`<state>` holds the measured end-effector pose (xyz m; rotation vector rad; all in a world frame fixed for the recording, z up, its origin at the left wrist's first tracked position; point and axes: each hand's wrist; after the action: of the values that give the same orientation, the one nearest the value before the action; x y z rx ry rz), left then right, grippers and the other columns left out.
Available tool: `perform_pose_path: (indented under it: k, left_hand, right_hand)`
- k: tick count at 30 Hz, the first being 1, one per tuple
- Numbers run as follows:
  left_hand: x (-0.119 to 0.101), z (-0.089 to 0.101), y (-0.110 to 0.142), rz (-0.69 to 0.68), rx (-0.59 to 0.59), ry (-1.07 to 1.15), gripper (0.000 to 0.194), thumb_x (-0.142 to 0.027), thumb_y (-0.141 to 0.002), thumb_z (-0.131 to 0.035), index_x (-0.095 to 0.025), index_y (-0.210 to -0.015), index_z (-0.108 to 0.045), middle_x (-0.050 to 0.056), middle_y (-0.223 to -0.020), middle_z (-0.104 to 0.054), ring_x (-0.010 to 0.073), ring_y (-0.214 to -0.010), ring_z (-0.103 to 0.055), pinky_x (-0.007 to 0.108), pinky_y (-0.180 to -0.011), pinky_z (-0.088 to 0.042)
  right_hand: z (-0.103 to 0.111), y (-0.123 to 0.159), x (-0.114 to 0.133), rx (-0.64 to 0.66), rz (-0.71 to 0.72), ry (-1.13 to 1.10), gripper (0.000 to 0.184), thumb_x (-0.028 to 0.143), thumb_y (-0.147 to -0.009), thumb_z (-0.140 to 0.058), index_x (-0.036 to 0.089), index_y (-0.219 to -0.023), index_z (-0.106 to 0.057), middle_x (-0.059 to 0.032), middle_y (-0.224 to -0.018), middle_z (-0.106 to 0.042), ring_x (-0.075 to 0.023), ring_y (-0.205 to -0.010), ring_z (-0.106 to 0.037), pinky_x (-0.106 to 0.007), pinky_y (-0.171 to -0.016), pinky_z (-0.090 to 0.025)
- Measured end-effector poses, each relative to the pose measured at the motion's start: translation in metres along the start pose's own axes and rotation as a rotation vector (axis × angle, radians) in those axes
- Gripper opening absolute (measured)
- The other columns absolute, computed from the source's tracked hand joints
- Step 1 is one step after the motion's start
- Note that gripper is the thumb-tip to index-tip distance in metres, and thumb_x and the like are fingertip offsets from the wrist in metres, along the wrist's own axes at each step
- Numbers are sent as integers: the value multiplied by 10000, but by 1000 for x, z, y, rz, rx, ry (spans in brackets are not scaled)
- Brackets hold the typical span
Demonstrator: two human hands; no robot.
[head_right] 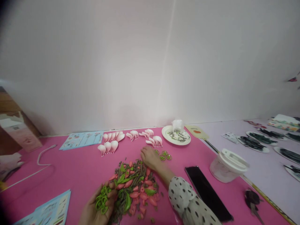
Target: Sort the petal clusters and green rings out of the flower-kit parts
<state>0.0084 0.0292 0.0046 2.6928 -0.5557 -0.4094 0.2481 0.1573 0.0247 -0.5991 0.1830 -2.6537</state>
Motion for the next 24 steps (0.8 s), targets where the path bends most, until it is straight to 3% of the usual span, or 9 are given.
perform_pose_path:
  k: [3, 10, 15, 20, 21, 24]
  left_hand:
    - [0, 5, -2, 21, -22, -23, 236, -108, -917, -464, -145, -933, -697, 71, -809, -743, 127, -666, -698, 209, -584, -573]
    - [7, -2, -3, -69, -108, -25, 296, -101, -916, -458, -149, -874, -747, 109, -856, -774, 214, -797, -738, 352, -756, -600]
    - [11, 0, -7, -44, 20, 25, 330, -235, -946, -437, -141, -927, -753, 151, -1029, -752, 280, -1009, -694, 417, -882, -561]
    - [14, -5, -7, -93, -28, 16, 313, -226, -938, -457, -100, -955, -743, 195, -1067, -731, 311, -1052, -672, 454, -916, -541]
    - [14, -6, -6, -95, -43, 27, 297, -206, -934, -465, -99, -946, -742, 186, -1034, -741, 289, -1008, -693, 437, -895, -553]
    - [16, -5, -6, -84, -33, 99, 307, -141, -929, -438, -120, -874, -739, 116, -871, -764, 175, -810, -724, 316, -818, -576]
  right_hand:
    - [-8, 3, -11, -20, -29, 56, 269, 218, -939, -439, 113, -1010, -676, -191, -1109, -657, -294, -1107, -574, -465, -1001, -410]
    - [-17, 20, 2, 2, 35, -11, 358, 286, -968, -405, 122, -1204, -618, -157, -1295, -599, -237, -1212, -545, -399, -1047, -421]
    - [-13, 30, 22, 15, 122, -104, 347, 261, -958, -392, 161, -1173, -646, -115, -1241, -647, -212, -1158, -588, -371, -1010, -459]
    - [-2, 42, 71, -153, 271, -269, 309, 222, -942, -406, 198, -1109, -666, -99, -1207, -656, -211, -1184, -551, -405, -1041, -421]
    - [1, 46, 84, -183, 323, -314, 296, 210, -936, -417, 219, -1097, -665, -84, -1187, -663, -204, -1175, -552, -403, -1041, -419]
    - [3, 57, 124, -85, 437, -368, 326, 185, -908, -445, 239, -1177, -619, -63, -1197, -649, -192, -1180, -535, -394, -1064, -396]
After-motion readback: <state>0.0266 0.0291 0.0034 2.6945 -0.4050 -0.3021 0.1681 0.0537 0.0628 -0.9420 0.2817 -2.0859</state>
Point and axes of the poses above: each hand's wrist, its own y-axis away from the middle knuckle, its own z-axis out of the back of the hand, x = y × z
